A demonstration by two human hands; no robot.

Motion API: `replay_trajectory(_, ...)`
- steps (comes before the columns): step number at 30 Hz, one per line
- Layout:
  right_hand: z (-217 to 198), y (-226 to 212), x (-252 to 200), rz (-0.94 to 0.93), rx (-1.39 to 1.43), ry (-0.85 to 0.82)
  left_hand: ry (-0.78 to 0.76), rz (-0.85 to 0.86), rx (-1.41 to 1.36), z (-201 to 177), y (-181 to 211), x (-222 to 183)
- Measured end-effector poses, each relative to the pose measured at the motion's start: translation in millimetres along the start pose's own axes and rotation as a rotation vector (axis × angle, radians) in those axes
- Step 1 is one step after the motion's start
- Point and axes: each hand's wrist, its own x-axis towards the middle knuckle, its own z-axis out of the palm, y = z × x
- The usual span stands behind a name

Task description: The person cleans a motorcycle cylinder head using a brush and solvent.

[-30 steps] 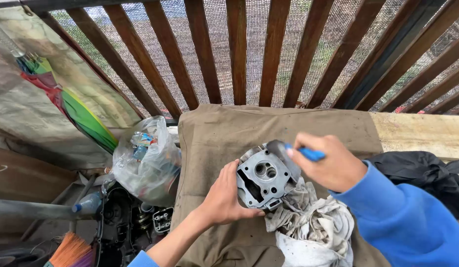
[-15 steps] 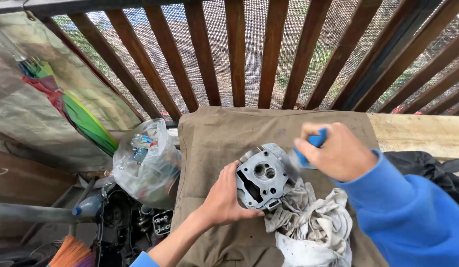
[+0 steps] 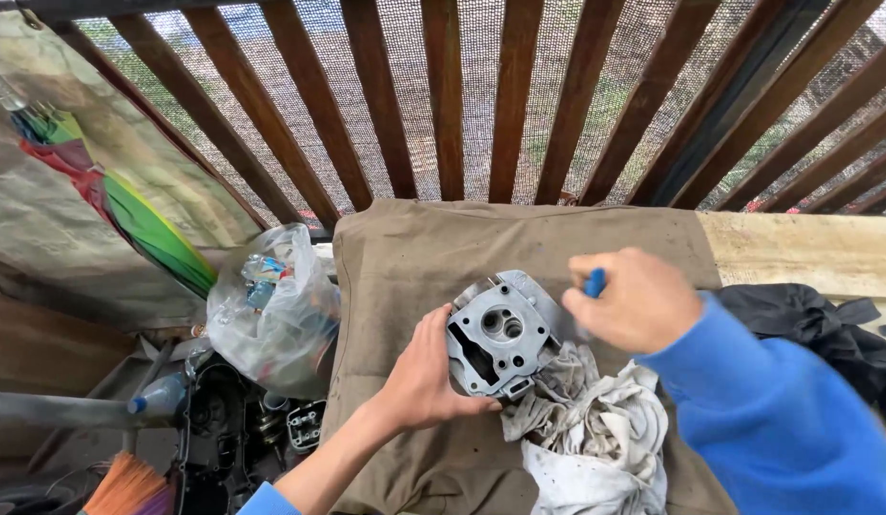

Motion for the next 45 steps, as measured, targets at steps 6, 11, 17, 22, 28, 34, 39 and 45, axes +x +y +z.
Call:
replay_trajectory(6, 21, 4, 0, -0.377, 0.327, 0.299, 0.007, 0.032, 0.03, 5, -10, -2)
replay_trajectory(11, 0, -9, -6, -0.072, -0.038, 0.107, -0.007, -0.004, 0.009, -2, -2, 0)
replay_trajectory(17, 12, -4, -14, -0.15, 0.029, 0.11, 0.028, 0.031, 0.0, 3, -3, -1)
replay_trajectory(22, -2, -1, -20, 0.085, -0.209, 0.011, 0.043, 0.016, -0.047, -3, 1, -3)
replay_trajectory(28, 30, 26, -15, -0.245, 0.546, 0.303, 0.017, 0.0, -0.073, -2, -2, -2)
replay_trajectory(34, -12, -5, -29, 0.104, 0.027, -0.066, -0.16, -0.168, 0.018, -14, 13, 9)
replay_trajectory(39, 21, -11, -27, -0.256, 0.43, 0.224, -0.08, -0.154, 0.232, -1, 29, 13)
replay_trajectory(45, 32, 57, -44, 0.094, -0.113, 0.051, 0.072, 0.027, 0.264, 10, 35, 16)
